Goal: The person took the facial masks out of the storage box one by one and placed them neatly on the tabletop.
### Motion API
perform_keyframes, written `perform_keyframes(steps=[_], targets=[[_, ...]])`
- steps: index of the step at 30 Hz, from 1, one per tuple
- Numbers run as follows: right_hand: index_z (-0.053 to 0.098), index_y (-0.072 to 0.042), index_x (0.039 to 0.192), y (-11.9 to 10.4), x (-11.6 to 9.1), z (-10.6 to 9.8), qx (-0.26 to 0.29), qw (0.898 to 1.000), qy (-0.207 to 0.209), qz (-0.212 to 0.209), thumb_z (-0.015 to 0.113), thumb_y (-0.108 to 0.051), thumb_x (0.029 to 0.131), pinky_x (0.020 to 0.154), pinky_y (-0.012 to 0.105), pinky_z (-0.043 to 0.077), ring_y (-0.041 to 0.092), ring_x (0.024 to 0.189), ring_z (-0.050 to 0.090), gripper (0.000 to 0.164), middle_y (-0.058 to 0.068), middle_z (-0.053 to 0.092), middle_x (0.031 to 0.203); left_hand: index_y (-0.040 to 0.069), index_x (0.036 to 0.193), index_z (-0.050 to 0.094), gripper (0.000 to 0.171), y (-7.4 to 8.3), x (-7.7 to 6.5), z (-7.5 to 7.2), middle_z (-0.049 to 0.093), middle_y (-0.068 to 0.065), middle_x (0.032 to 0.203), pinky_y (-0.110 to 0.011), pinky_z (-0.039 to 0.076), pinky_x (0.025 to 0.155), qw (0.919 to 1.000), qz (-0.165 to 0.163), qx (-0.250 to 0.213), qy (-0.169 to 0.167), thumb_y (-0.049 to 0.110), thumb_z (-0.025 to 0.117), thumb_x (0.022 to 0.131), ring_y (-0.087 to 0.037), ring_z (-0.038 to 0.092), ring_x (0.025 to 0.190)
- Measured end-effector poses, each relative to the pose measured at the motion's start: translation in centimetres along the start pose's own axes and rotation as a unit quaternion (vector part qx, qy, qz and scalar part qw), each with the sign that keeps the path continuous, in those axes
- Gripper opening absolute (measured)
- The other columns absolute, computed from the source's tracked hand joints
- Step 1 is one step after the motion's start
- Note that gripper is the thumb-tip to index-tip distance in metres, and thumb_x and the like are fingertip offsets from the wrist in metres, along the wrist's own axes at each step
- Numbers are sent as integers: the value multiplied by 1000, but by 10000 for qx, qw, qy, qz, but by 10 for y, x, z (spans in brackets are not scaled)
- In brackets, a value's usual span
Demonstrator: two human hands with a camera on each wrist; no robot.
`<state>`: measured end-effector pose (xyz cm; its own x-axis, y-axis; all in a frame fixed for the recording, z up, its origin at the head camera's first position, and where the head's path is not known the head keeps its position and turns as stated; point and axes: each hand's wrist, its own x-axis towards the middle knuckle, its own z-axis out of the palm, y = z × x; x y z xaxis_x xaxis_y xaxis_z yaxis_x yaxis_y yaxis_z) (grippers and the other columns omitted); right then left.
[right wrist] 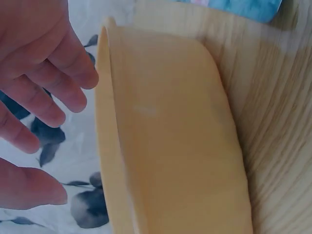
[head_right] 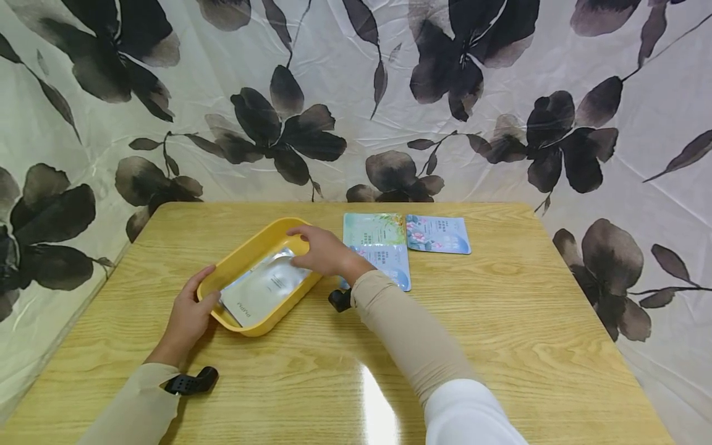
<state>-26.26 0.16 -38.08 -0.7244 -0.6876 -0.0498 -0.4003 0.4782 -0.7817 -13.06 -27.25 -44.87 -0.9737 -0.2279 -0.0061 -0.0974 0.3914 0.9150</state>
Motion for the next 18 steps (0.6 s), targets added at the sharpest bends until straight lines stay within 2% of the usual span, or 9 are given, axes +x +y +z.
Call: perform_keyframes(steps=[10, 18], targets=[[45, -9, 149, -5, 19, 14, -424, 9974, -525, 238, 69, -18, 95, 107, 40, 39, 29, 139, 40, 60, 6, 44, 152, 6, 156, 33, 59, -3, 0, 1, 26, -18, 160, -5, 36, 85, 9998, 35, -207, 12, 4, 47, 99, -31, 34, 139], [47, -8, 148, -5, 28, 21, -1001, 9924, -624, 363, 71, -18, 93, 108, 37, 37, 26, 136, 43, 61, 13, 46, 150, 7, 157, 32, 59, -2, 1, 0, 25, -17, 161, -6, 36, 86, 9998, 32, -171, -21, 5, 48, 99, -30, 33, 140]])
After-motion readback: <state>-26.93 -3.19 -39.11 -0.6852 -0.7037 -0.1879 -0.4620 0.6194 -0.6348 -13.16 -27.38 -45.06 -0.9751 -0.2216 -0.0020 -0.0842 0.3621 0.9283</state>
